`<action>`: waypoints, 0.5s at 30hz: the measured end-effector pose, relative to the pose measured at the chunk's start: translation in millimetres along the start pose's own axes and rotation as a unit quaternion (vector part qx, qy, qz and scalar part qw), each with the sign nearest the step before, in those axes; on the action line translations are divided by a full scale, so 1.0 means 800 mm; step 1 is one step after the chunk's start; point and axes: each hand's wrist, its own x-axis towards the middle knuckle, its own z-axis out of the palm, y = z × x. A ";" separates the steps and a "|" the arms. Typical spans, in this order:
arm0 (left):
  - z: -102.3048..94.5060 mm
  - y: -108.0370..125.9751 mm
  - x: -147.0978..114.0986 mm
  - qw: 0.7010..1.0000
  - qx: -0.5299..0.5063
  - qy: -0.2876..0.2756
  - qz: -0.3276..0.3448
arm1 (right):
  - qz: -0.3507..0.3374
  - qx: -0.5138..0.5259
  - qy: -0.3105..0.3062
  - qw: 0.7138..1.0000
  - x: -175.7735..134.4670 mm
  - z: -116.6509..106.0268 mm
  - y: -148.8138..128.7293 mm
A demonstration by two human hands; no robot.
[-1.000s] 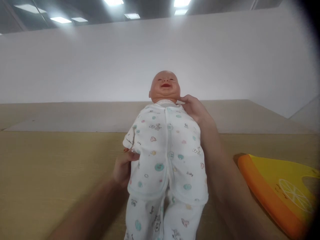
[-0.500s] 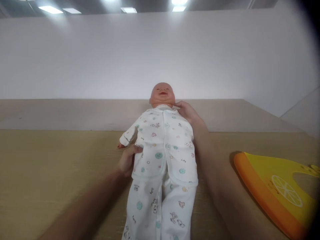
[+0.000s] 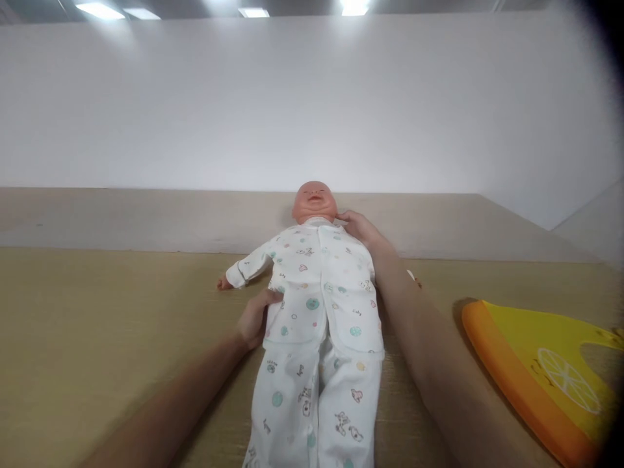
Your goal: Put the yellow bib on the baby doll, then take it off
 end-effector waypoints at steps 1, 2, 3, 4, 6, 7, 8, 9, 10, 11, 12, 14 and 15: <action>0.000 0.000 0.000 1.000 -0.001 0.000 -0.001 | 0.002 -0.002 -0.003 1.000 0.001 0.001 0.001; 0.000 0.000 -0.001 1.000 -0.001 0.000 -0.001 | 0.004 -0.003 -0.004 1.000 0.001 0.001 0.002; 0.000 -0.001 -0.001 1.000 -0.001 -0.001 0.000 | 0.008 -0.003 -0.005 1.000 0.002 0.001 0.003; 0.000 -0.001 -0.001 1.000 -0.002 -0.002 0.000 | 0.016 -0.002 -0.004 1.000 0.004 0.000 0.004; -0.001 -0.002 -0.001 1.000 -0.002 0.003 0.002 | 0.037 0.002 -0.001 0.999 0.007 -0.003 0.006; -0.001 -0.003 -0.001 1.000 -0.003 0.008 0.003 | 0.047 0.003 0.003 0.999 0.009 -0.004 0.006; -0.001 -0.003 -0.001 1.000 -0.003 0.014 0.004 | 0.055 0.003 0.007 0.998 0.011 -0.006 0.007; -0.001 -0.004 -0.001 1.000 -0.004 0.020 0.006 | 0.058 0.003 0.009 0.998 0.012 -0.007 0.007; -0.001 -0.005 -0.001 1.000 -0.003 0.024 0.007 | 0.058 0.002 0.012 0.998 0.013 -0.008 0.008; -0.001 -0.005 -0.001 1.000 -0.003 0.025 0.010 | 0.056 0.000 0.015 0.998 0.013 -0.008 0.009; -0.001 -0.005 -0.001 1.000 -0.003 0.021 0.011 | 0.056 -0.003 0.019 0.998 0.013 -0.008 0.009; 0.000 -0.005 -0.002 1.000 -0.001 0.011 0.016 | 0.059 -0.017 0.025 0.998 0.012 -0.006 0.012; 0.000 -0.005 -0.002 1.000 0.000 0.005 0.019 | 0.050 -0.029 0.029 0.998 0.011 -0.004 0.014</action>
